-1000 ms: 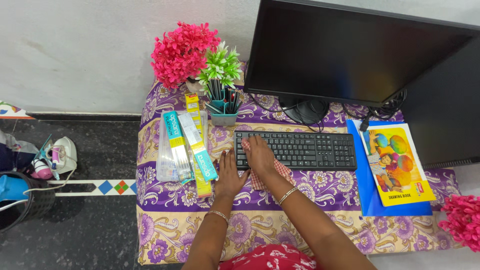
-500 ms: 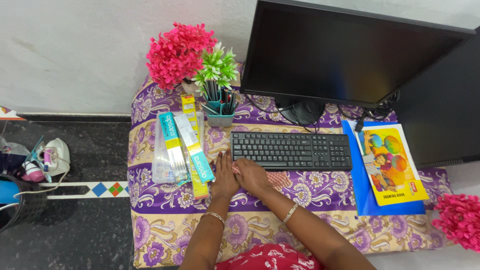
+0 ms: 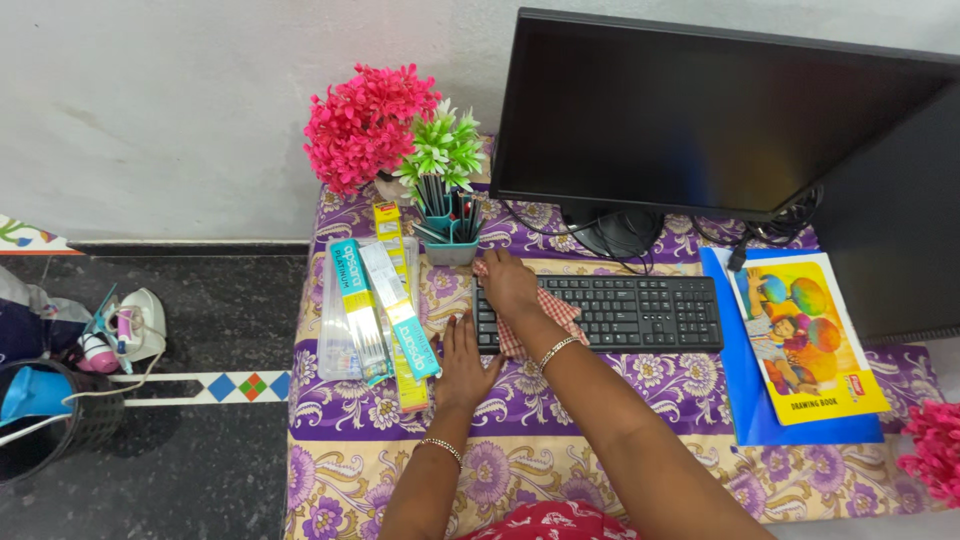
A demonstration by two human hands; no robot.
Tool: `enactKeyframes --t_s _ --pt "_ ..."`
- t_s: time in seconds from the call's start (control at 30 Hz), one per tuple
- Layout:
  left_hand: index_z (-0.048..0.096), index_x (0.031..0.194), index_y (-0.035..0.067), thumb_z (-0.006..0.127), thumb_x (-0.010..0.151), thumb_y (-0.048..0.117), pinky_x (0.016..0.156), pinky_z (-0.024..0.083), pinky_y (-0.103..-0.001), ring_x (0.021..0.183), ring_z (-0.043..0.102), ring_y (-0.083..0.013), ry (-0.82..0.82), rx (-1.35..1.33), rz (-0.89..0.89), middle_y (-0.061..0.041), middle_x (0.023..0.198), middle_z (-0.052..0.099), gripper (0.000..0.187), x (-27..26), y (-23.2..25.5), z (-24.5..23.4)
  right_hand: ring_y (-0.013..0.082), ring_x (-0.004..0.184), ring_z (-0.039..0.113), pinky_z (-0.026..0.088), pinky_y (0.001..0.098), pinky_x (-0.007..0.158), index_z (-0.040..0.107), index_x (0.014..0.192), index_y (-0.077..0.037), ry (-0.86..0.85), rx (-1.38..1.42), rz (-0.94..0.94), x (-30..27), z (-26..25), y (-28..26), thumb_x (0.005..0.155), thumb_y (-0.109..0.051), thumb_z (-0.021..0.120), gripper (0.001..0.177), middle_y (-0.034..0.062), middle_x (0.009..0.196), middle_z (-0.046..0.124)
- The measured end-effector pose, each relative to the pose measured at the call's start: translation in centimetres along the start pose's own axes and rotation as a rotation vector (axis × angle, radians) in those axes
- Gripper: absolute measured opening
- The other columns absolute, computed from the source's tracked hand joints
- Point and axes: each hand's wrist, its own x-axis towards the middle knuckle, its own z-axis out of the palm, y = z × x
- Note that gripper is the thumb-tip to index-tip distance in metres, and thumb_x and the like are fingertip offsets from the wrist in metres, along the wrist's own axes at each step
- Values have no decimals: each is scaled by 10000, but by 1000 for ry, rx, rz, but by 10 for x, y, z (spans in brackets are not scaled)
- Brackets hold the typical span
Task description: The person cleans a computer keyboard using a red and white checkered cloth. They wipe the keys and the back of the keyboard, then place it back on the desk. The person also moves a plastic container and a pen holder on the desk.
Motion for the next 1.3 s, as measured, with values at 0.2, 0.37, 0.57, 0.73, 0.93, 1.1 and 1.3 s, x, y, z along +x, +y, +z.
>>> enactKeyframes --t_s 0.2,0.37,0.57,0.73,0.93,1.1,1.3 --pt "190 1589 13 595 891 545 1236 51 -559 1566 69 -276 -20 33 -10 -113 1667 200 966 0 -2 -1 391 1042 660 560 492 832 577 1184 -69 -84 125 23 -26 1 -9 857 -183 678 361 158 1180 647" --pt "153 1596 14 623 861 509 1245 50 -527 1571 43 -289 -24 23 -8 -125 1683 155 1003 8 -11 24 394 980 672 555 499 805 583 1180 -80 -94 260 -31 -58 -2 -13 890 -207 631 320 165 1161 657" --pt "133 1649 72 536 978 411 1240 85 -513 1579 81 -276 261 12 45 -91 1717 174 853 14 -17 50 371 1035 659 546 484 853 569 1162 -78 -205 221 -47 -111 -7 -16 914 -213 629 289 148 1148 652" --pt "42 1649 182 489 940 577 1226 59 -573 1568 50 -255 -89 61 -45 -18 1690 155 926 -3 2 -5 355 1072 649 539 483 865 581 1169 -98 -120 257 106 -138 -16 8 831 -166 666 356 131 1161 649" --pt "72 1641 176 418 939 736 1234 90 -583 1562 117 -267 89 14 14 -42 1667 233 962 -4 2 -4 364 1038 660 539 490 870 572 1112 -73 25 139 357 -145 -29 87 928 -232 671 263 140 1167 654" --pt "57 1633 173 400 938 738 1209 74 -601 1545 108 -280 43 30 1 -54 1663 219 959 -2 1 -1 361 1019 657 529 500 829 574 1131 -71 21 147 466 -148 -53 105 914 -232 676 289 144 1146 652" --pt "66 1632 174 428 927 732 1201 84 -619 1545 120 -278 49 35 -2 -54 1655 235 969 -1 0 4 255 1031 647 516 436 904 712 1132 -175 31 45 -81 -138 -30 46 981 -136 682 159 45 1115 697"
